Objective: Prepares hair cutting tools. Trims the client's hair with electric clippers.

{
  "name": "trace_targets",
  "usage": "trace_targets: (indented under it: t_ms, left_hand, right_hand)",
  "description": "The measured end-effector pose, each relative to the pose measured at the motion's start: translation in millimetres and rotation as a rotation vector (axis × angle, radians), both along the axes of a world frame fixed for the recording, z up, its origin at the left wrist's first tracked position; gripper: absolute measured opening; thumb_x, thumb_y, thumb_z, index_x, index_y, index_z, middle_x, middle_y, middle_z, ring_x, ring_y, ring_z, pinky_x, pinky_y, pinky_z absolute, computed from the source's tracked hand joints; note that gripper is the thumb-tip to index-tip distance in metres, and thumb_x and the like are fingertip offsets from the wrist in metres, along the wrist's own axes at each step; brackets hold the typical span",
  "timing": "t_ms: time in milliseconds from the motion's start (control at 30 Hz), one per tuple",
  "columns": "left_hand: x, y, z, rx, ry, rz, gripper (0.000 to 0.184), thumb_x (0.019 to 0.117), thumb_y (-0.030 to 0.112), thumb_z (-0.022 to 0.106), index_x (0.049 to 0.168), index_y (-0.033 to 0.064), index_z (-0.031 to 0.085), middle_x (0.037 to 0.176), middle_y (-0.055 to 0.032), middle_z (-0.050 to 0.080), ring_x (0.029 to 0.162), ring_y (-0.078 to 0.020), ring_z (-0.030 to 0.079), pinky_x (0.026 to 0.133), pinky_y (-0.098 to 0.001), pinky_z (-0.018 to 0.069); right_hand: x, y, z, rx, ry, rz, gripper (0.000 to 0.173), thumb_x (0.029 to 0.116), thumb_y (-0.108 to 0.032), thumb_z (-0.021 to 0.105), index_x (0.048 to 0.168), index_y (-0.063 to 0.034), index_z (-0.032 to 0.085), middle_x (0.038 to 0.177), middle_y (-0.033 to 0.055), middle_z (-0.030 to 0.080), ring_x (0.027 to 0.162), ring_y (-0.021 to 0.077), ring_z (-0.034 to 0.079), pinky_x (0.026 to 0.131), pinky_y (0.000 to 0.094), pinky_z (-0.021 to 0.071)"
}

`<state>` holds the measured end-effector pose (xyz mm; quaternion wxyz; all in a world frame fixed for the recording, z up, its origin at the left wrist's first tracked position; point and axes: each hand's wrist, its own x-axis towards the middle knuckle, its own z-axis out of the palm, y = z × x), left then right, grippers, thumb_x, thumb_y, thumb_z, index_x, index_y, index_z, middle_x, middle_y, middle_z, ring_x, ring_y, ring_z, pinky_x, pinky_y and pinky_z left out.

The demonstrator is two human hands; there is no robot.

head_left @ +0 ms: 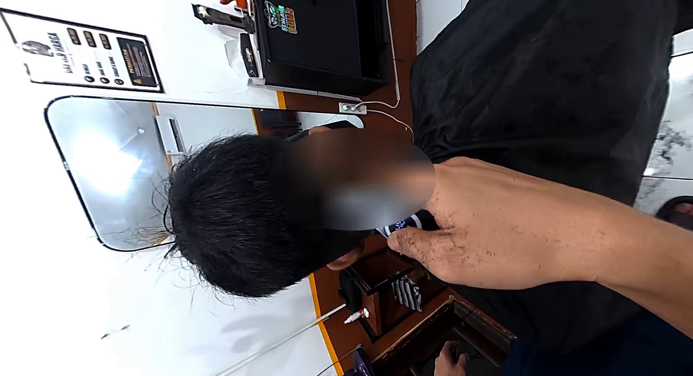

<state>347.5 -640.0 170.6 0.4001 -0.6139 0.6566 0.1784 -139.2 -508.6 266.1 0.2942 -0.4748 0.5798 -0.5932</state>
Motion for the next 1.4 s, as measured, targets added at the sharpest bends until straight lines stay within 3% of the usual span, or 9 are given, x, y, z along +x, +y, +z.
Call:
trace_targets:
  t_ms: [33, 67, 167, 467, 567, 900, 1100, 1233, 1400]
  left_hand:
    - [0.0, 0.4, 0.5, 0.001, -0.007, 0.003, 0.043, 0.1033, 0.028, 0.058, 0.137, 0.0014, 0.060, 0.118, -0.0255, 0.068, 0.108, -0.0396, 0.067, 0.097, -0.0593, 0.0503]
    - [0.0, 0.0, 0.9, 0.000, -0.010, 0.006, 0.043, 0.1034, 0.028, 0.058, 0.137, 0.0016, 0.060, 0.118, -0.0255, 0.068, 0.108, -0.0397, 0.066, 0.097, -0.0594, 0.0501]
    - [1.6, -0.7, -0.6, -0.008, -0.005, 0.011, 0.043, 0.1031, 0.028, 0.057, 0.137, 0.0020, 0.060, 0.118, -0.0258, 0.068, 0.108, -0.0399, 0.067, 0.096, -0.0597, 0.0502]
    - [3.3, -0.5, -0.2, 0.010, -0.006, 0.004, 0.042, 0.1032, 0.028, 0.056, 0.137, 0.0024, 0.060, 0.116, -0.0246, 0.068, 0.105, -0.0380, 0.067, 0.094, -0.0580, 0.0509]
    - [4.6, -2.4, -0.9, 0.003, -0.005, 0.004, 0.042, 0.1030, 0.028, 0.057, 0.137, 0.0027, 0.060, 0.117, -0.0246, 0.068, 0.106, -0.0383, 0.067, 0.094, -0.0581, 0.0510]
    - [10.4, -10.1, -4.6, 0.019, 0.004, -0.013, 0.043, 0.1028, 0.028, 0.057, 0.138, 0.0026, 0.059, 0.116, -0.0249, 0.068, 0.105, -0.0384, 0.067, 0.094, -0.0583, 0.0511]
    - [15.9, -18.4, -7.8, 0.025, 0.021, -0.043, 0.042, 0.1032, 0.028, 0.057, 0.136, 0.0020, 0.060, 0.114, -0.0242, 0.069, 0.103, -0.0377, 0.068, 0.094, -0.0576, 0.0521]
    - [18.9, -23.3, -8.8, 0.029, 0.017, -0.056, 0.042, 0.1028, 0.029, 0.058, 0.136, 0.0024, 0.061, 0.115, -0.0243, 0.069, 0.103, -0.0382, 0.068, 0.094, -0.0580, 0.0517]
    - [19.9, -25.0, -10.1, 0.027, 0.020, -0.054, 0.043, 0.1027, 0.029, 0.058, 0.137, 0.0025, 0.060, 0.117, -0.0246, 0.069, 0.107, -0.0385, 0.067, 0.096, -0.0583, 0.0512]
  right_hand:
    - [-2.2, 4.4, 3.6, 0.038, -0.010, 0.037, 0.024, 0.0968, -0.046, 0.062, 0.103, -0.0232, 0.065, 0.066, -0.0119, 0.055, 0.058, 0.0006, 0.055, 0.049, 0.0236, 0.0435]
    - [-2.4, 7.2, 4.6, 0.058, -0.008, 0.050, 0.024, 0.0961, -0.045, 0.063, 0.105, -0.0226, 0.065, 0.066, -0.0117, 0.054, 0.058, 0.0007, 0.055, 0.049, 0.0236, 0.0431]
    - [1.9, 10.2, 3.3, 0.123, -0.005, 0.111, 0.023, 0.0967, -0.043, 0.066, 0.094, -0.0195, 0.065, 0.061, -0.0088, 0.054, 0.055, 0.0029, 0.055, 0.048, 0.0248, 0.0409]
    - [17.4, 0.1, -1.1, 0.030, -0.116, 0.172, 0.022, 0.0997, -0.040, 0.063, 0.098, -0.0178, 0.064, 0.065, -0.0086, 0.057, 0.060, 0.0004, 0.057, 0.051, 0.0216, 0.0432]
    - [19.3, -0.3, -0.6, 0.039, -0.124, 0.165, 0.023, 0.0997, -0.040, 0.064, 0.093, -0.0179, 0.063, 0.064, -0.0080, 0.057, 0.059, 0.0014, 0.057, 0.050, 0.0228, 0.0424]
    - [39.8, 1.7, -4.0, 0.131, -0.103, 0.068, 0.022, 0.1004, -0.040, 0.061, 0.101, -0.0183, 0.062, 0.067, -0.0085, 0.057, 0.062, 0.0014, 0.058, 0.053, 0.0233, 0.0444]
    - [49.3, 0.4, -5.5, 0.053, -0.053, -0.068, 0.024, 0.0970, -0.040, 0.062, 0.109, -0.0188, 0.064, 0.076, -0.0092, 0.059, 0.070, 0.0008, 0.059, 0.058, 0.0227, 0.0469]
    - [49.2, 1.3, -6.6, 0.111, -0.052, -0.061, 0.021, 0.0977, -0.040, 0.063, 0.100, -0.0192, 0.063, 0.068, -0.0096, 0.057, 0.062, 0.0012, 0.057, 0.053, 0.0237, 0.0441]
    - [52.0, 0.0, -1.1, 0.069, -0.075, -0.092, 0.025, 0.0982, -0.043, 0.062, 0.103, -0.0190, 0.064, 0.068, -0.0102, 0.057, 0.062, -0.0002, 0.057, 0.052, 0.0212, 0.0439]
